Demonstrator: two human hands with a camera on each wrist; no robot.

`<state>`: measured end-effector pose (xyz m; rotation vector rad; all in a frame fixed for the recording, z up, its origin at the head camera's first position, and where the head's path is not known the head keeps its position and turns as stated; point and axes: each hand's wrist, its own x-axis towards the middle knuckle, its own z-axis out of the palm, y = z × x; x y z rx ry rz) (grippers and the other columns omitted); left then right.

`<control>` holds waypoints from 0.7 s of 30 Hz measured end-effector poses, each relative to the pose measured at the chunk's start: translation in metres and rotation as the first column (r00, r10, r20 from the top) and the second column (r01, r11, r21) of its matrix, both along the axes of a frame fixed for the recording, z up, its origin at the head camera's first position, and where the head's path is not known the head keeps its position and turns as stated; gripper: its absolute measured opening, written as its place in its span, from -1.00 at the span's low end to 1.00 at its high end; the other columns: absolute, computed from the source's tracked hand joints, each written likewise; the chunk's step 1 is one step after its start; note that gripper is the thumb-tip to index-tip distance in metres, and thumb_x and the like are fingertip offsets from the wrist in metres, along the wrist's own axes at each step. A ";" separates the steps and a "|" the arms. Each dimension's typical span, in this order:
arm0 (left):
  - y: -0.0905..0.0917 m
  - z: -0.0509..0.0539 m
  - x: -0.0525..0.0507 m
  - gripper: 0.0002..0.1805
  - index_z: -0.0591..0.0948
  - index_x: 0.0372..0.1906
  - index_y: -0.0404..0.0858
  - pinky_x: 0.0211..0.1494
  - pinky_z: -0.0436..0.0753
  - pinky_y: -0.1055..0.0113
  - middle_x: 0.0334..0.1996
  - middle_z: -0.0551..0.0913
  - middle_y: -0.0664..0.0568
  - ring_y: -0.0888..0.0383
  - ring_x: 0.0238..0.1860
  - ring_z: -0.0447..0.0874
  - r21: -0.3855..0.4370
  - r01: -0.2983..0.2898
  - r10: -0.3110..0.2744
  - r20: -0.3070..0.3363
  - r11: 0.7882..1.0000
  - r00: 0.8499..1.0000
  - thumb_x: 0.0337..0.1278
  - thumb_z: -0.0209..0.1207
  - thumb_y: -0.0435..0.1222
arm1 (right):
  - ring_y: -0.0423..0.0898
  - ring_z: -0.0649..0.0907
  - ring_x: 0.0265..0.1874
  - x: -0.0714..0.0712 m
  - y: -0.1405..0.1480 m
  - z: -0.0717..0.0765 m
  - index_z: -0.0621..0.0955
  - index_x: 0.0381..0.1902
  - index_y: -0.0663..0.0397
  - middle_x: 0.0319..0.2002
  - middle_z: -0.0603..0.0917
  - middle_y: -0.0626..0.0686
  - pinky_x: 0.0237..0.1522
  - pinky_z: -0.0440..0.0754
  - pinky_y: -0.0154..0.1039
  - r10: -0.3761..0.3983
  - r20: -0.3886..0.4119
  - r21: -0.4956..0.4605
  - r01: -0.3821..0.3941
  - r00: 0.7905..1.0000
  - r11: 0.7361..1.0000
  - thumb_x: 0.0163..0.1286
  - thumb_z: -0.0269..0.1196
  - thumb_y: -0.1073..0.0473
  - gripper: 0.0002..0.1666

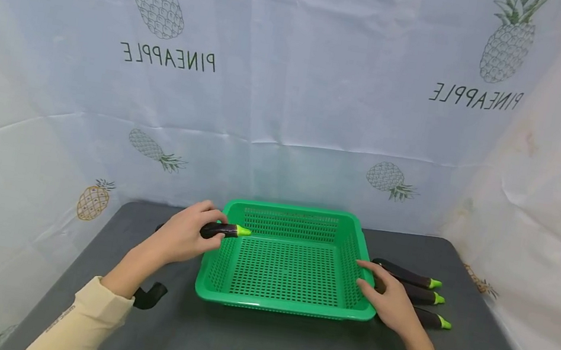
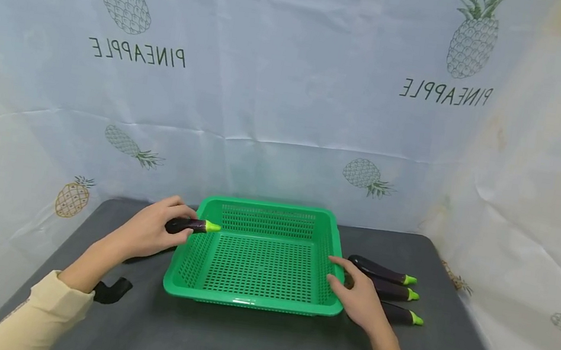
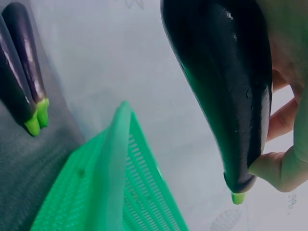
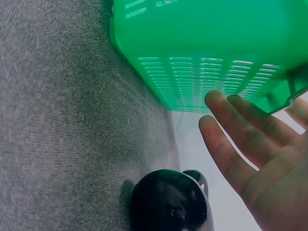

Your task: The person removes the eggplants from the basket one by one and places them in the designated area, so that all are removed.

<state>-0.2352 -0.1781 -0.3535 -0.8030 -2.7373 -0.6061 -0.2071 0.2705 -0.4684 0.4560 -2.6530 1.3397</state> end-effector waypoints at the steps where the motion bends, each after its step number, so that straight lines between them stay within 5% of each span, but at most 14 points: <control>1: -0.002 -0.001 0.001 -0.78 0.71 -0.03 -0.17 -0.32 0.46 0.25 -0.21 0.52 0.08 0.19 -0.35 0.40 0.009 -0.006 0.006 0.006 1.000 1.000 0.24 0.27 -0.29 | 0.33 0.47 0.32 0.000 0.000 0.000 0.48 0.43 0.01 0.39 0.44 0.28 0.06 0.56 0.23 0.000 0.000 -0.001 0.000 1.000 1.000 0.56 0.21 0.02 -0.45; 7: -0.018 -0.004 0.004 -0.76 0.71 0.00 -0.17 -0.31 0.48 0.23 -0.20 0.53 0.07 0.18 -0.34 0.42 0.044 -0.041 0.040 0.025 0.998 0.999 0.26 0.28 -0.30 | 0.38 0.40 0.37 0.000 0.000 0.000 0.47 0.43 0.03 0.41 0.42 0.29 0.13 0.51 0.33 0.004 0.005 -0.007 -0.004 1.000 1.000 0.56 0.21 0.02 -0.44; 12: -0.033 -0.007 0.009 -0.78 0.71 -0.03 -0.19 -0.30 0.47 0.19 -0.22 0.53 0.06 0.17 -0.34 0.42 0.069 -0.074 0.073 0.006 0.995 0.997 0.24 0.29 -0.33 | 0.31 0.49 0.29 -0.001 -0.001 0.000 0.47 0.43 0.03 0.40 0.43 0.28 0.02 0.57 0.20 0.004 0.004 -0.003 -0.004 1.000 1.000 0.57 0.20 0.02 -0.44; 21: -0.054 -0.026 0.010 -0.79 0.70 -0.04 -0.22 -0.23 0.52 0.12 -0.18 0.56 0.01 0.11 -0.25 0.51 0.107 -0.130 0.129 0.020 0.986 0.991 0.25 0.29 -0.35 | 0.30 0.49 0.30 0.000 -0.001 0.001 0.47 0.44 0.00 0.40 0.43 0.27 0.01 0.56 0.16 0.002 0.008 -0.011 -0.002 1.000 1.000 0.56 0.21 0.02 -0.44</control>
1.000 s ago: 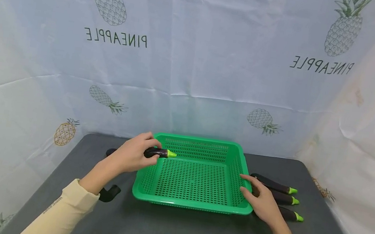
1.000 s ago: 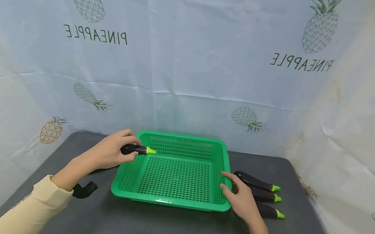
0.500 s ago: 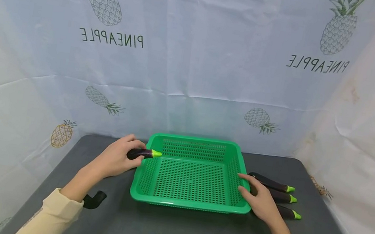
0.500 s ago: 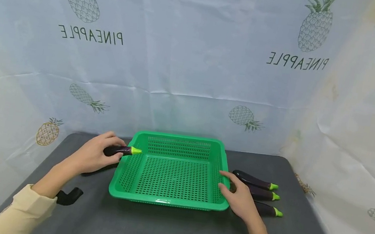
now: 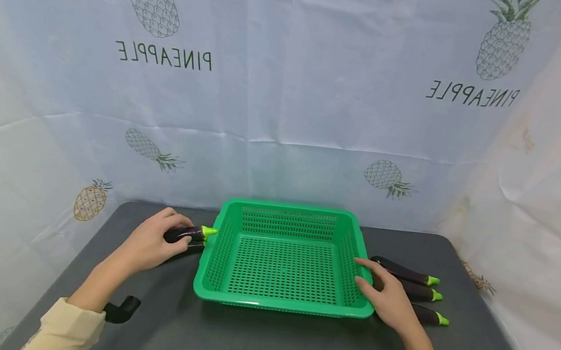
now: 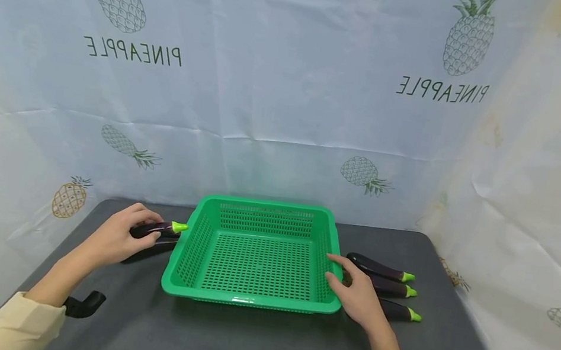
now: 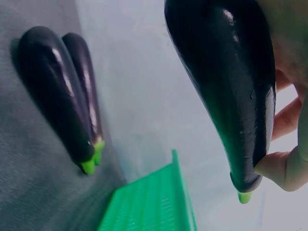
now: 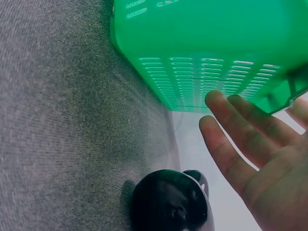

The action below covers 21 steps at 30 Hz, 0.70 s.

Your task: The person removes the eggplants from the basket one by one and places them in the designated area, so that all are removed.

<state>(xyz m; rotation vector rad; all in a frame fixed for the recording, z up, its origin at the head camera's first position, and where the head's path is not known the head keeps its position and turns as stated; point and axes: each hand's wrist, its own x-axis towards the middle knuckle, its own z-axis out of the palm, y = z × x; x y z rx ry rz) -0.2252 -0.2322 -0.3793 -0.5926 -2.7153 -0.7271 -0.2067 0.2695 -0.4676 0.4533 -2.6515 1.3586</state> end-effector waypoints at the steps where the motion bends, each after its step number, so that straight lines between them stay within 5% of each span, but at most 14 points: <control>1: -0.002 -0.002 0.000 -0.79 0.70 -0.03 -0.21 -0.23 0.52 0.11 -0.18 0.55 0.02 0.11 -0.24 0.51 0.003 -0.009 0.009 0.001 1.000 1.000 0.25 0.29 -0.35 | 0.30 0.49 0.30 0.000 0.000 0.000 0.47 0.44 0.00 0.40 0.43 0.27 0.02 0.56 0.16 0.001 0.000 0.000 -0.001 1.000 1.000 0.56 0.21 0.02 -0.44; 9: -0.018 -0.015 0.001 -0.78 0.70 -0.02 -0.23 -0.18 0.52 0.03 -0.19 0.56 0.02 0.07 -0.22 0.50 0.013 -0.056 0.056 0.006 0.998 0.998 0.25 0.28 -0.34 | 0.33 0.44 0.34 -0.001 0.000 -0.002 0.47 0.44 0.00 0.42 0.41 0.28 0.06 0.55 0.22 0.009 0.001 -0.008 -0.009 1.000 1.000 0.56 0.21 0.02 -0.44; 21: -0.021 -0.050 -0.008 -0.79 0.70 -0.03 -0.23 -0.26 0.49 0.13 -0.20 0.55 0.01 0.10 -0.26 0.48 -0.030 -0.109 0.111 0.105 0.994 0.988 0.26 0.30 -0.29 | 0.34 0.42 0.36 -0.001 0.000 -0.002 0.47 0.43 0.01 0.41 0.42 0.27 0.09 0.54 0.26 0.007 0.003 -0.011 -0.007 1.000 1.000 0.56 0.21 0.03 -0.44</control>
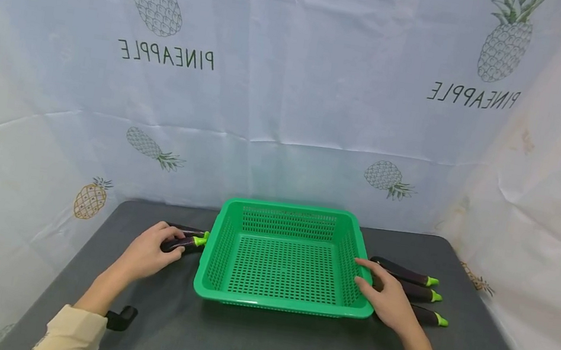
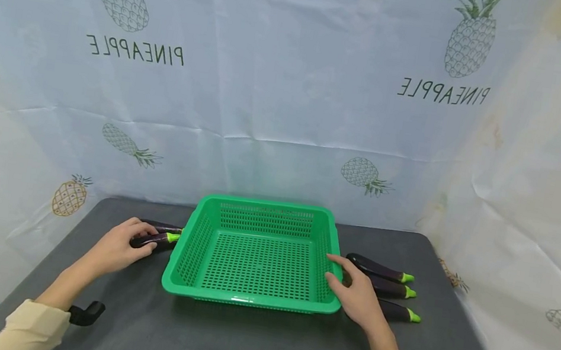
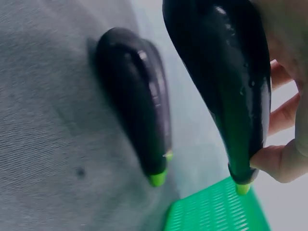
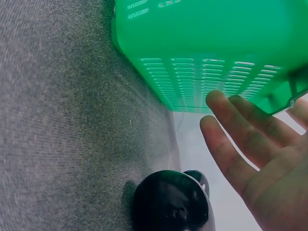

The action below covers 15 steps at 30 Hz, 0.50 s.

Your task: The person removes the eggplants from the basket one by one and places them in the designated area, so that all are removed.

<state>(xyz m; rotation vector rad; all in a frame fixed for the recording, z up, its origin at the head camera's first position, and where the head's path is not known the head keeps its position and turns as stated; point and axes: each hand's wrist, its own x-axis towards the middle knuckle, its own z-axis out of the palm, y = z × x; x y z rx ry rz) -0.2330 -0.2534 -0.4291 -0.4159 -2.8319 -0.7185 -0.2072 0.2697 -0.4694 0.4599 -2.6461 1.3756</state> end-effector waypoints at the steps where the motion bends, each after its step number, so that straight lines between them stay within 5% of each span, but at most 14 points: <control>1: 0.001 -0.003 -0.001 -0.78 0.70 -0.03 -0.23 -0.26 0.50 0.13 -0.20 0.55 0.00 0.10 -0.25 0.49 -0.009 -0.004 0.004 0.003 1.000 1.000 0.26 0.30 -0.28 | 0.33 0.44 0.35 0.000 0.000 0.000 0.47 0.44 0.01 0.41 0.42 0.26 0.09 0.54 0.25 0.001 -0.002 0.000 -0.001 1.000 1.000 0.56 0.21 0.03 -0.44; 15: 0.010 -0.031 -0.008 -0.71 0.70 0.02 -0.27 -0.26 0.57 0.04 -0.16 0.58 -0.09 0.04 -0.24 0.54 -0.120 -0.026 0.030 0.030 0.992 0.999 0.26 0.31 -0.25 | 0.36 0.40 0.38 0.000 0.000 0.000 0.47 0.44 0.00 0.42 0.41 0.27 0.14 0.51 0.33 -0.001 0.000 0.000 0.001 1.000 1.000 0.56 0.21 0.02 -0.44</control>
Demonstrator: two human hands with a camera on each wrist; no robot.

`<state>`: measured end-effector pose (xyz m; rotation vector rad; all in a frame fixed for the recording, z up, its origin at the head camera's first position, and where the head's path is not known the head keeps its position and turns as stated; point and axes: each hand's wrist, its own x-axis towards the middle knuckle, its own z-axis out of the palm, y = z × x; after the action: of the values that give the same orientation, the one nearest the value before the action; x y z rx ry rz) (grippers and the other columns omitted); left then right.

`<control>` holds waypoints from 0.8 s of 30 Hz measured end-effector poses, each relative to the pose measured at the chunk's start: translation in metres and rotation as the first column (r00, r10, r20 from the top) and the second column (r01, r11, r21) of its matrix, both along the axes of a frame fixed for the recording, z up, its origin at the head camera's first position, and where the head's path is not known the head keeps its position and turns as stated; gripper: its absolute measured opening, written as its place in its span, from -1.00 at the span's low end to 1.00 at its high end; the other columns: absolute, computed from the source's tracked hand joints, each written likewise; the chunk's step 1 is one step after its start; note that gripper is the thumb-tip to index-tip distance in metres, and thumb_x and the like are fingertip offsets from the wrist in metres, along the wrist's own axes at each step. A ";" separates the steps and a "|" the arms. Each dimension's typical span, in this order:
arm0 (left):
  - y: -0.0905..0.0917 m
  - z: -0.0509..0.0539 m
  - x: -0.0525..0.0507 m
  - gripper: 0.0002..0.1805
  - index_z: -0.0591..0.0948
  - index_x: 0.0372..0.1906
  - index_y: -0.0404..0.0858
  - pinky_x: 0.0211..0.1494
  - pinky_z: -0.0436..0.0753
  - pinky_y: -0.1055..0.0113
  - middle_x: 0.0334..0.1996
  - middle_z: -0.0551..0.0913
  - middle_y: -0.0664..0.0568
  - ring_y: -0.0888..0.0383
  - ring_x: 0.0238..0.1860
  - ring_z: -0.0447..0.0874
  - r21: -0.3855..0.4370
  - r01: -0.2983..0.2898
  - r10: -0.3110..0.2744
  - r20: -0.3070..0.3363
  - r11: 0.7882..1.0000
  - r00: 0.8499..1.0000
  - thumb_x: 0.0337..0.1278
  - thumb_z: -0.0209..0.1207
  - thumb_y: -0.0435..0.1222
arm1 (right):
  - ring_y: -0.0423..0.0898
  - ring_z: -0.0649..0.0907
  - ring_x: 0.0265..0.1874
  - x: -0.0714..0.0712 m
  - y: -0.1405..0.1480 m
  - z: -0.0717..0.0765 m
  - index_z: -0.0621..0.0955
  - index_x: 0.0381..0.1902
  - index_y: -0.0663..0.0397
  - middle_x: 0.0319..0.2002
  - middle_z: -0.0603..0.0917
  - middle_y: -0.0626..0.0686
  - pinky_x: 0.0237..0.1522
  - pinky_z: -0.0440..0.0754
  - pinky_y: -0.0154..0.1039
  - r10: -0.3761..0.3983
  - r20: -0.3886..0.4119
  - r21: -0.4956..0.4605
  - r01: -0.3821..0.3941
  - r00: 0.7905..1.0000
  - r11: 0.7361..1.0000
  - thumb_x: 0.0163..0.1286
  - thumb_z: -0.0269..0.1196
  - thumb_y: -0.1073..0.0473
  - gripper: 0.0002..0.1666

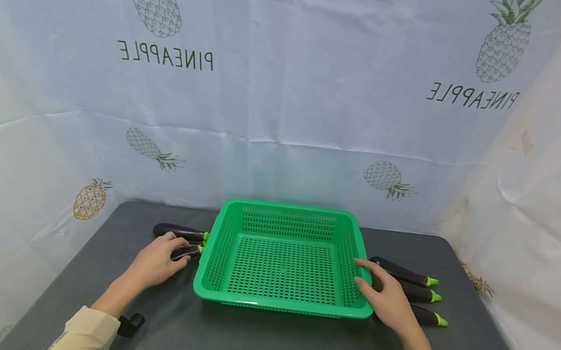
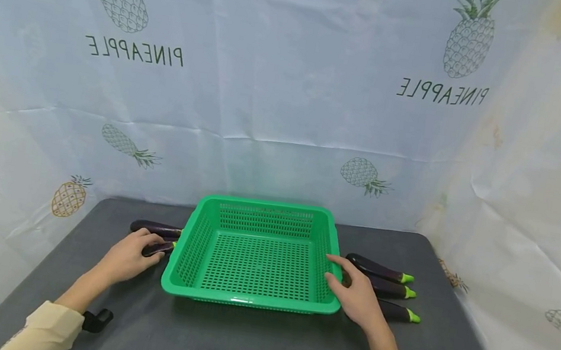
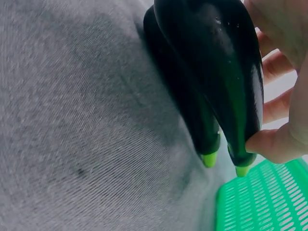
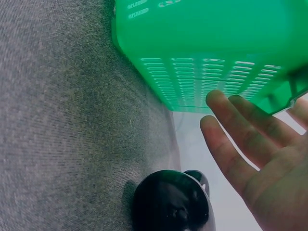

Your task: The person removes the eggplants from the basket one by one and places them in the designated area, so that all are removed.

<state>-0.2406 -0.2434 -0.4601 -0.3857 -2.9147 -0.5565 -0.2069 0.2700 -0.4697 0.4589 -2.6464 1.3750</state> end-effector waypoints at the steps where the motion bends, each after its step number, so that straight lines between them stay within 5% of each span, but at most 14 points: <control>1: 0.001 -0.002 0.000 -0.71 0.70 0.03 -0.27 -0.26 0.56 0.04 -0.16 0.58 -0.09 0.04 -0.25 0.54 -0.003 0.002 -0.002 -0.002 1.000 1.000 0.26 0.31 -0.25 | 0.36 0.39 0.38 0.000 0.000 0.000 0.47 0.44 0.00 0.42 0.41 0.27 0.15 0.50 0.34 -0.001 0.000 0.001 0.001 1.000 1.000 0.56 0.21 0.02 -0.44; 14: 0.010 -0.019 -0.007 -0.69 0.71 0.02 -0.28 -0.23 0.58 -0.02 -0.16 0.60 -0.12 -0.08 -0.19 0.56 -0.083 -0.018 0.014 -0.047 0.996 0.999 0.23 0.36 -0.24 | 0.32 0.48 0.31 0.003 0.001 0.001 0.47 0.43 0.03 0.39 0.44 0.27 0.09 0.55 0.27 -0.018 -0.009 0.015 0.018 1.000 1.000 0.56 0.21 0.03 -0.44; 24: 0.017 -0.024 -0.006 -0.66 0.73 -0.04 -0.32 -0.16 0.61 -0.10 -0.20 0.62 -0.16 -0.16 -0.20 0.58 -0.153 -0.022 -0.003 -0.161 0.988 0.987 0.13 0.44 -0.23 | 0.37 0.43 0.34 0.003 0.002 0.001 0.45 0.44 0.06 0.41 0.42 0.30 0.11 0.52 0.32 -0.011 -0.008 0.032 0.011 1.000 0.999 0.57 0.19 0.02 -0.43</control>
<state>-0.2461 -0.2265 -0.4844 -0.4145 -2.8094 -0.2836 -0.2035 0.2718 -0.4687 0.4520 -2.6641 1.3275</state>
